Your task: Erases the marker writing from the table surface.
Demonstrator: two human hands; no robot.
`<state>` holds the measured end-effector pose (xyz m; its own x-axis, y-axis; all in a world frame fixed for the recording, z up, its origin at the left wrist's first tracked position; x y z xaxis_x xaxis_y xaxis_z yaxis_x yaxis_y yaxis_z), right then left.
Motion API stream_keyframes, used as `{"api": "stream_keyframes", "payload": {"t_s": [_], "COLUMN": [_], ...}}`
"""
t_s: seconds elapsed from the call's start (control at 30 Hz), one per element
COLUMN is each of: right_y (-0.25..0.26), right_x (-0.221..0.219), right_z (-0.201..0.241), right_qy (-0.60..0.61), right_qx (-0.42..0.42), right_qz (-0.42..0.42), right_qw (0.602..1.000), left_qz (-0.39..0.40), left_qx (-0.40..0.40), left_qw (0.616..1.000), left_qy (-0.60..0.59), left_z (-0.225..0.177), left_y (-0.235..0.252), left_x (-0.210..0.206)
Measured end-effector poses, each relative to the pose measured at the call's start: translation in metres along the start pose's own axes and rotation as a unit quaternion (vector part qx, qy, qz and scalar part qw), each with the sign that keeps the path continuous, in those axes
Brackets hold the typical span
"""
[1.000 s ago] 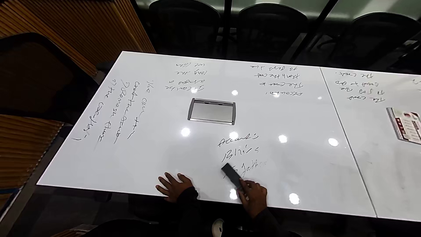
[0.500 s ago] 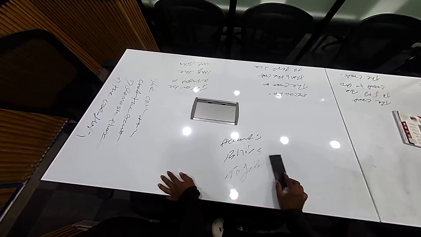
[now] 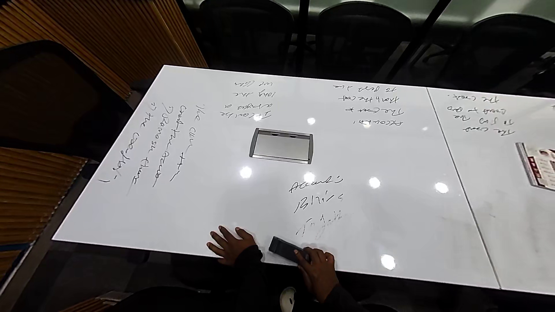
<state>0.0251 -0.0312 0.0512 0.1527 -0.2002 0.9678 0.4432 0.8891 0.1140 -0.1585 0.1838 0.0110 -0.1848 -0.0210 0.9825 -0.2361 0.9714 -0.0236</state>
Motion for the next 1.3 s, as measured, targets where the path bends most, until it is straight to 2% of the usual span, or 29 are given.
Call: {"api": "stream_keyframes", "payload": {"t_s": [0.1, 0.23, 0.37, 0.47, 0.57, 0.67, 0.8, 0.9, 1.03, 1.17, 1.3], "right_y": [0.017, 0.032, 0.008, -0.018, -0.029, -0.029, -0.032, -0.037, -0.04, -0.037, -0.031], "right_x": [0.012, 0.036, 0.053, 0.059, 0.057, 0.05, 0.034, 0.021, 0.006, 0.012, 0.03], "right_z": [-0.039, -0.123, -0.213, -0.251, -0.247, -0.217, -0.15, -0.094, -0.051, -0.064, -0.118], "right_qy": [0.02, 0.015, 0.0, 0.004, 0.005, 0.01, 0.039, 0.055, 0.046, 0.022, 0.004], "right_qx": [-0.073, -0.217, -0.375, -0.448, -0.421, -0.352, -0.203, -0.095, -0.034, -0.047, -0.113], "right_qz": [-0.032, -0.068, -0.08, -0.082, -0.098, -0.102, -0.075, -0.041, 0.003, -0.01, -0.019], "right_qw": [0.997, 0.974, 0.923, 0.89, 0.902, 0.93, 0.975, 0.993, 0.998, 0.999, 0.993], "left_qz": [0.006, -0.004, -0.007, -0.003, -0.011, -0.005, -0.003, 0.001, 0.0, -0.005, -0.006], "left_qx": [0.001, 0.001, -0.002, 0.0, 0.001, -0.003, -0.004, 0.001, 0.002, 0.002, 0.002], "left_qw": [1.0, 1.0, 1.0, 1.0, 1.0, 1.0, 1.0, 1.0, 1.0, 1.0, 1.0], "left_qy": [0.014, 0.012, 0.005, 0.002, -0.001, 0.0, 0.002, 0.006, 0.008, 0.0, 0.009], "left_z": [0.0, 0.0, 0.001, 0.0, 0.0, 0.001, -0.001, -0.001, -0.001, -0.001, 0.0], "left_y": [0.0, 0.0, 0.001, 0.001, 0.001, 0.001, 0.0, 0.0, 0.0, 0.0, 0.0], "left_x": [0.0, 0.0, -0.001, 0.002, 0.0, -0.003, 0.001, 0.001, 0.001, 0.0, 0.001]}}
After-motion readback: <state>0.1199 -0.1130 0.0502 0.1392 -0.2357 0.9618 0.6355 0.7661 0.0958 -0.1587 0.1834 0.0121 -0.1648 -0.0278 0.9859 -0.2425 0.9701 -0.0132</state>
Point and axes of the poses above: each hand's wrist, its own y-axis towards the middle knuckle, its own x-axis out of the back of the hand, z = x × y, the point moved 8 cm from there along y, towards the middle knuckle, and after that the axes turned 10 degrees about -x, right-handed, at the moved point
